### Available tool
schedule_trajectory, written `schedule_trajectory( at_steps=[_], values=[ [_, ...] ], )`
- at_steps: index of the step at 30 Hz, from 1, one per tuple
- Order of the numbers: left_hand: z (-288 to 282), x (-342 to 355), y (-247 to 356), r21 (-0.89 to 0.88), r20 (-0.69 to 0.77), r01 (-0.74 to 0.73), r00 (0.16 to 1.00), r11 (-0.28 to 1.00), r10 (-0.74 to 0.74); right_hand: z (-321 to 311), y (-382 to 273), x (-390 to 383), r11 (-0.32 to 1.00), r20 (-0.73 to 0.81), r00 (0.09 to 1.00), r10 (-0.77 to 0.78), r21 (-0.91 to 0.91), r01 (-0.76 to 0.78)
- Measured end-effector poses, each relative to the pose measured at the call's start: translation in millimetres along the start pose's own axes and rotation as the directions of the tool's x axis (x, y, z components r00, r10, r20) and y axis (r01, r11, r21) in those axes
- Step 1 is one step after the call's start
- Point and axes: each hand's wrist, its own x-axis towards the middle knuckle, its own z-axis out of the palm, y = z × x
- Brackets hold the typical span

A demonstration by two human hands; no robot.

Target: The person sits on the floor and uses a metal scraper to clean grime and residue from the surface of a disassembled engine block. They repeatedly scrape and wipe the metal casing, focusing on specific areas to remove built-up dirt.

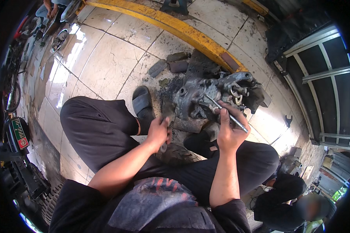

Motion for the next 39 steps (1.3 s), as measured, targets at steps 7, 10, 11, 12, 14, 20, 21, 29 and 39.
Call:
schedule_trajectory(
  at_steps=[7,10,11,12,14,20,21,29,39],
  values=[
    [-1,-18,-1,0.123,0.040,-0.038,0.999,0.992,0.034,-1,-1,0,1.000,0.005,1.000,0.009,-0.001,-0.009],
    [9,1,17,0.159,0.037,-0.174,0.985,0.972,0.171,1,-3,0,1.000,0.002,1.000,0.019,-0.019,-0.019],
    [9,-2,12,0.200,0.040,-0.189,0.982,0.961,0.185,0,-1,-3,1.000,-0.001,1.000,0.013,-0.015,-0.013],
    [7,-6,10,0.245,0.046,-0.211,0.978,0.946,0.206,0,0,-2,1.000,-0.010,1.000,0.001,-0.005,-0.001],
    [5,-9,10,0.285,0.014,-0.178,0.983,0.942,0.181,-1,-1,-1,1.000,0.000,1.000,0.002,-0.001,-0.002],
    [-1,5,-17,0.481,0.027,-0.322,0.935,0.816,0.353,-2,-1,-2,0.999,0.007,1.000,0.006,-0.040,-0.006],
    [-2,4,-19,0.504,0.033,-0.339,0.927,0.794,0.375,-1,-1,-2,0.999,0.007,1.000,0.007,-0.036,-0.007],
    [5,-8,-23,0.544,0.061,-0.447,0.865,0.711,0.498,0,0,-3,1.000,-0.001,1.000,0.010,-0.008,-0.010],
    [17,-18,-3,0.634,0.036,-0.378,0.886,0.675,0.463,1,-5,0,0.999,0.015,1.000,0.016,-0.045,-0.016]
  ],
)
